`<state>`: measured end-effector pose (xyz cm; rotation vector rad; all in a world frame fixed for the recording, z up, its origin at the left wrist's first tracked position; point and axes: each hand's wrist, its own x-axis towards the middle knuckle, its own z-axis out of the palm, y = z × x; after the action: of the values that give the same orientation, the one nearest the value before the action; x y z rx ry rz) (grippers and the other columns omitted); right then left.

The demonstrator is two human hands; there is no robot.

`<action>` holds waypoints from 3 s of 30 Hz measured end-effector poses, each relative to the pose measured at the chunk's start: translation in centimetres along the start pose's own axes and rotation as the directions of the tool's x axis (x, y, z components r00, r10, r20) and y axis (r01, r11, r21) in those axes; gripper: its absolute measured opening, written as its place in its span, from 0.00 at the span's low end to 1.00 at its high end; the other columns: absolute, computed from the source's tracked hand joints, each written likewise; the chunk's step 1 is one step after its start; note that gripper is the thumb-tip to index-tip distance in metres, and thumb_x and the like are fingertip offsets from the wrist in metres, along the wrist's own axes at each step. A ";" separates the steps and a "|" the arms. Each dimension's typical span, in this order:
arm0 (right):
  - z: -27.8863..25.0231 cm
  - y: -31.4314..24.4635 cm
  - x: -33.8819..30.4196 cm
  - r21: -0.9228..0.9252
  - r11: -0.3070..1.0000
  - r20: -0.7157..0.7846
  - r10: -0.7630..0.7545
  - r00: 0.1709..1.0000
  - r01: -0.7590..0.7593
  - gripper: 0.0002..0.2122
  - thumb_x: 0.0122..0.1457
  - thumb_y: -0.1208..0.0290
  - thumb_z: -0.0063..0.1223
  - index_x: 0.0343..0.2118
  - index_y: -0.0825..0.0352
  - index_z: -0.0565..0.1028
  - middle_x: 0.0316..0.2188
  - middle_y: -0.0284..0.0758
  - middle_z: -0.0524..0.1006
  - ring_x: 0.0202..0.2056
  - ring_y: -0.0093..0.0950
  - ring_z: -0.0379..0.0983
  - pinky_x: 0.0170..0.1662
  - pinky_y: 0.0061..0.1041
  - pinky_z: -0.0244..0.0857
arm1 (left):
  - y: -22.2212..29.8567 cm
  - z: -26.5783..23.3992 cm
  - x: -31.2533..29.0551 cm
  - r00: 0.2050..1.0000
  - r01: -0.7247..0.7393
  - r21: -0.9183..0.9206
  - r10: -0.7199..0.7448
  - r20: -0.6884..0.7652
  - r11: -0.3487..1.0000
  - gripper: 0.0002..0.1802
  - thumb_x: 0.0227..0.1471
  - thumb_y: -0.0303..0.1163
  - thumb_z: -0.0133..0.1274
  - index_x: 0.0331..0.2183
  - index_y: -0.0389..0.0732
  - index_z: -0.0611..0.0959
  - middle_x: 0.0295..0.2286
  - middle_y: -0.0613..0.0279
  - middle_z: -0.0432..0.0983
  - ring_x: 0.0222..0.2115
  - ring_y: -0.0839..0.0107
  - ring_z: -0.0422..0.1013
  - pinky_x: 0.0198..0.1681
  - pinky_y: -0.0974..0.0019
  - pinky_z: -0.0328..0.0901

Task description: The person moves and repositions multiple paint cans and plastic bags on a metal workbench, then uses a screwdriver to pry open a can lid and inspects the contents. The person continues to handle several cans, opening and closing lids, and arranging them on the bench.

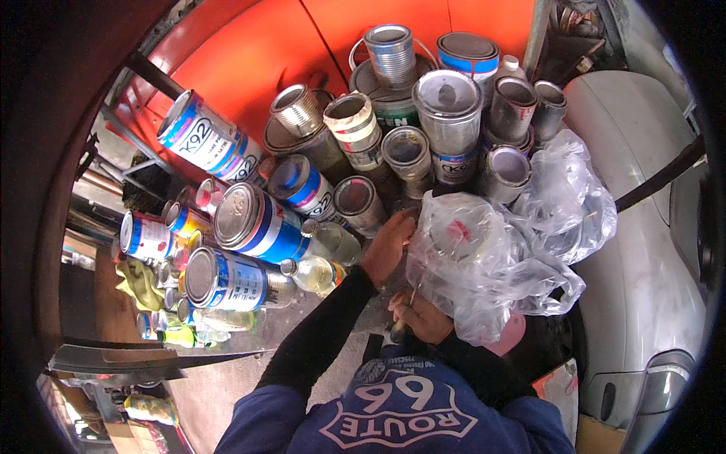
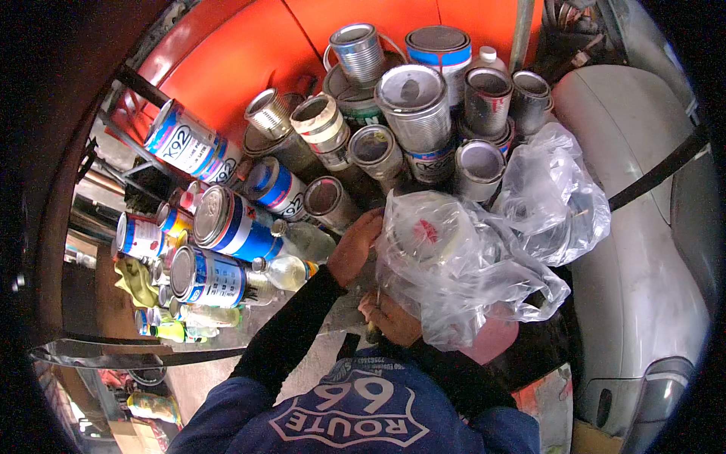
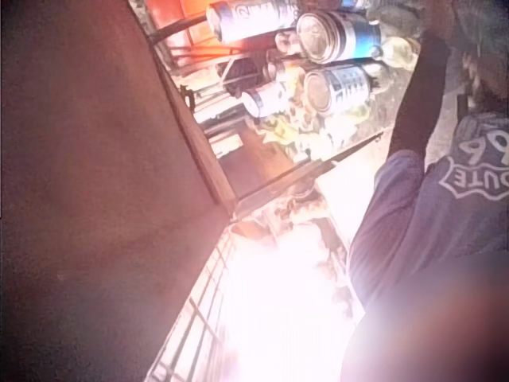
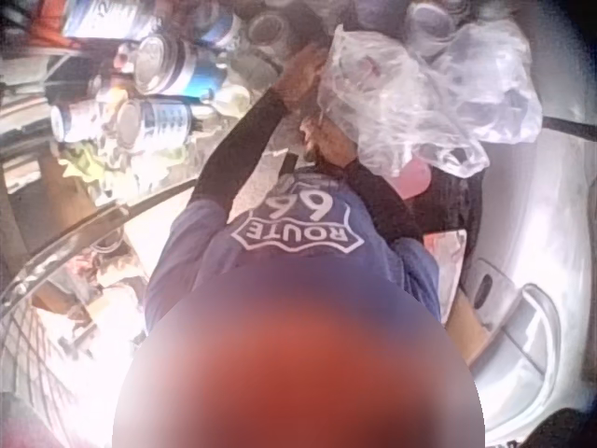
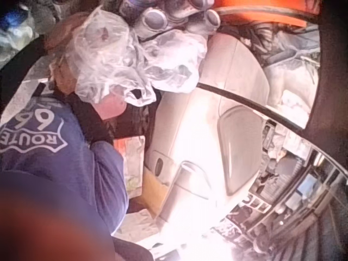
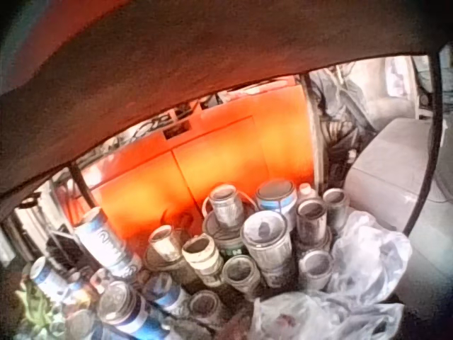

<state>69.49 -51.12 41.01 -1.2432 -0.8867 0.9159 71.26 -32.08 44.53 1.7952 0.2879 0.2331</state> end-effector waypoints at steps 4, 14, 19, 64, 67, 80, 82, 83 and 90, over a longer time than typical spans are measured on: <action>-0.2 0.1 -0.1 -0.023 0.997 0.008 -0.069 0.998 0.069 0.11 0.72 0.65 0.42 0.40 0.69 0.73 0.37 0.37 0.74 0.35 0.25 0.73 0.42 0.27 0.68 | 7.8 -2.0 -5.5 0.991 -0.033 0.216 0.060 -0.121 0.976 0.20 0.63 0.30 0.50 0.55 0.34 0.76 0.49 0.45 0.78 0.51 0.55 0.74 0.56 0.57 0.67; 0.2 0.6 0.6 -0.073 0.993 -0.090 -0.104 0.991 0.098 0.11 0.68 0.64 0.50 0.32 0.66 0.74 0.25 0.31 0.76 0.27 0.25 0.72 0.35 0.26 0.67 | 15.4 -12.8 0.8 0.966 -0.253 0.882 0.063 0.249 0.398 0.27 0.52 0.36 0.59 0.52 0.34 0.77 0.47 0.45 0.78 0.50 0.48 0.73 0.57 0.53 0.66; -0.1 0.3 0.4 -0.045 0.999 0.000 0.019 1.000 -0.019 0.13 0.72 0.63 0.44 0.35 0.67 0.73 0.32 0.34 0.73 0.31 0.24 0.72 0.38 0.26 0.66 | 12.2 -11.9 3.0 0.940 -0.300 0.926 -0.093 0.328 0.231 0.47 0.38 0.38 0.69 0.60 0.36 0.70 0.54 0.41 0.71 0.57 0.46 0.67 0.61 0.52 0.62; 0.3 0.5 0.8 0.016 1.000 -0.062 0.017 0.998 -0.016 0.10 0.70 0.64 0.48 0.38 0.66 0.73 0.25 0.31 0.73 0.28 0.22 0.71 0.34 0.25 0.65 | 22.1 -15.7 -1.8 0.949 -0.250 0.028 0.239 0.207 0.968 0.42 0.54 0.37 0.65 0.64 0.30 0.66 0.57 0.50 0.71 0.58 0.63 0.67 0.63 0.60 0.60; 0.4 0.6 0.7 0.052 0.999 -0.031 0.006 1.000 -0.005 0.10 0.71 0.62 0.47 0.40 0.65 0.72 0.26 0.29 0.71 0.28 0.21 0.70 0.34 0.24 0.65 | 21.8 -15.2 -1.8 0.940 -0.256 0.039 0.239 0.245 0.966 0.43 0.53 0.37 0.66 0.64 0.31 0.66 0.56 0.51 0.72 0.57 0.63 0.68 0.62 0.60 0.60; 1.3 -2.9 1.0 0.159 0.987 -0.008 -0.001 1.000 0.002 0.17 0.73 0.57 0.42 0.41 0.69 0.71 0.26 0.33 0.73 0.24 0.23 0.71 0.30 0.23 0.66 | 19.6 -11.3 -9.6 0.919 -0.384 -0.415 0.384 -0.089 0.825 0.59 0.45 0.49 0.70 0.67 0.36 0.56 0.56 0.41 0.68 0.60 0.50 0.65 0.65 0.52 0.56; 3.0 -6.3 1.0 0.186 0.979 -0.012 -0.084 0.996 0.085 0.20 0.73 0.54 0.42 0.45 0.71 0.72 0.24 0.32 0.72 0.21 0.21 0.69 0.25 0.21 0.64 | 19.4 -11.1 -11.9 0.889 -0.456 -0.450 0.418 -0.187 0.768 0.61 0.45 0.50 0.71 0.68 0.37 0.54 0.55 0.41 0.69 0.60 0.49 0.66 0.65 0.50 0.57; 4.0 -8.1 1.3 0.206 0.966 -0.005 -0.159 0.987 0.156 0.23 0.72 0.51 0.44 0.51 0.71 0.70 0.23 0.32 0.72 0.20 0.20 0.67 0.23 0.21 0.61 | 19.2 -11.1 -13.1 0.879 -0.475 -0.456 0.423 -0.219 0.752 0.61 0.44 0.49 0.72 0.68 0.37 0.54 0.55 0.41 0.69 0.60 0.48 0.66 0.65 0.49 0.58; 12.6 -17.3 4.3 0.288 0.896 0.096 -0.378 0.921 0.337 0.36 0.63 0.57 0.60 0.67 0.71 0.56 0.28 0.29 0.74 0.18 0.13 0.62 0.21 0.18 0.58 | 17.0 -11.6 -22.1 0.782 -0.540 -0.222 0.386 -0.490 0.812 0.65 0.42 0.48 0.75 0.68 0.34 0.53 0.54 0.52 0.69 0.58 0.63 0.66 0.63 0.59 0.58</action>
<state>60.93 -44.07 59.85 -0.7524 -1.0339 0.8037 47.95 -32.24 63.67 1.4109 0.0796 0.9901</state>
